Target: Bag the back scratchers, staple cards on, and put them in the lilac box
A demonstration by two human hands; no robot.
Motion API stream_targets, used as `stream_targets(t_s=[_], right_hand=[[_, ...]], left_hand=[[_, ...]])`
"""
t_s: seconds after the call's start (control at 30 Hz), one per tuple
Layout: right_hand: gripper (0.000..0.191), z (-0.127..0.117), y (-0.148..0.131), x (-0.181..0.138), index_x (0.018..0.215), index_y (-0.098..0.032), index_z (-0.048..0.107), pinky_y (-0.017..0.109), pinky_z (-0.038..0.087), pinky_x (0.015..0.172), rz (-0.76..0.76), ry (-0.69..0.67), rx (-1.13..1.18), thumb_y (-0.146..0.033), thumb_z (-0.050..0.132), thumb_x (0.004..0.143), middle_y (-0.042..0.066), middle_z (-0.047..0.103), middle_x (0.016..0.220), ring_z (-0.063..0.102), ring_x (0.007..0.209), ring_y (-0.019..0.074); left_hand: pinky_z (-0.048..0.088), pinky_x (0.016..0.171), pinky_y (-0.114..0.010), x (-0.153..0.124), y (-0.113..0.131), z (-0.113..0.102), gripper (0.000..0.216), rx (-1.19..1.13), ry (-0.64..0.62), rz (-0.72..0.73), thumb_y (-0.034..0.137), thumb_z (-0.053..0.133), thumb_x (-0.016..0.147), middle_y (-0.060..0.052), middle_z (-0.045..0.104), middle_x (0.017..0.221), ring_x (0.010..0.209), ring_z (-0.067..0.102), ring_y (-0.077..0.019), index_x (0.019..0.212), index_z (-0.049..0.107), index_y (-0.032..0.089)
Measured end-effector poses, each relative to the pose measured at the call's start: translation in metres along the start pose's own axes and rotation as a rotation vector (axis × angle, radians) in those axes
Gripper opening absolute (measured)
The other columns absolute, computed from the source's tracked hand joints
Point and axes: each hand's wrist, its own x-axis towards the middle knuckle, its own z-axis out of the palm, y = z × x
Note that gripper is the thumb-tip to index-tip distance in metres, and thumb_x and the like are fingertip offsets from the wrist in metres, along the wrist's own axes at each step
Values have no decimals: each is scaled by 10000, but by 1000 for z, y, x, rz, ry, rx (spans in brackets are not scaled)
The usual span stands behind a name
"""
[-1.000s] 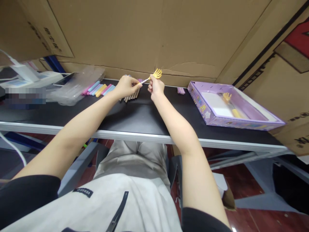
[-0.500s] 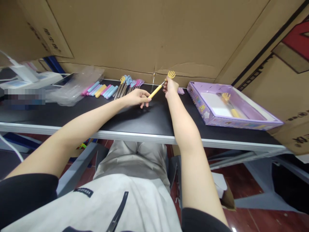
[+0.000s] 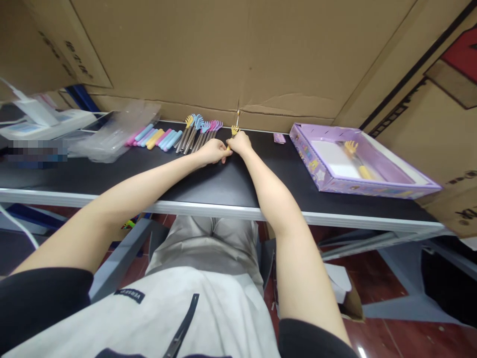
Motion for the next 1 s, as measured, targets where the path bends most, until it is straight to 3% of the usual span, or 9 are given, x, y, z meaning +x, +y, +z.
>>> stream_targets(t_s=[0.1,0.17,0.23,0.33,0.53,0.63,0.83,1.0], right_hand=[[203,-1,-5,-4,1023,-103,760,346,563,964,8,-25,-132,-178,600,922,184,769,1083,723,1119,299],[255,-2,-8,-7,1098,-91,760,358,561,975,11,-37,-190,-173,587,930,208,761,1156,717,1158,320],[293,-2,-9,-9,1155,-80,755,364,559,980,12,-43,-228,-175,580,939,222,750,1209,710,1186,335],[332,-3,-9,-9,1215,-80,746,369,555,990,-7,-53,-270,-214,555,978,227,736,1255,698,1218,342],[431,-12,7,-5,1349,-60,695,445,482,1142,-99,-45,-440,-292,477,1058,242,621,1452,588,1386,352],[466,-17,20,1,1433,-62,646,445,445,1189,-128,-109,-523,-289,491,1058,235,536,1550,528,1450,351],[460,-23,30,9,1446,-46,638,350,409,1217,-212,-224,-536,-245,490,1058,202,552,1552,531,1461,300],[454,-25,25,4,1443,-51,641,366,412,1213,-204,-238,-539,-243,476,1066,202,544,1558,525,1466,310]], left_hand=[[454,615,-238,2,1,0,359,162,28,85,225,642,945,-64,680,604,573,620,-152,595,647,146],[508,734,-261,3,0,0,247,267,51,156,226,660,931,-106,758,760,781,729,-223,713,718,127],[531,824,-297,2,0,1,185,350,60,207,238,657,937,-146,795,925,956,756,-288,865,766,106],[539,883,-330,-1,-1,0,248,413,41,235,275,622,975,-180,796,1055,1061,749,-328,1008,774,83],[528,901,-349,-6,-2,-10,322,563,10,202,255,489,1038,-175,771,1187,1153,722,-325,1164,751,117],[508,861,-329,-5,-7,-17,283,634,-58,271,238,514,1017,-154,781,1121,1105,729,-306,1106,759,130],[443,727,-307,-4,-13,-25,140,593,-115,397,245,622,954,-97,753,876,866,720,-265,926,731,164],[455,767,-300,-7,-11,-27,140,618,-124,381,253,609,958,-99,752,891,924,718,-273,944,728,180]])
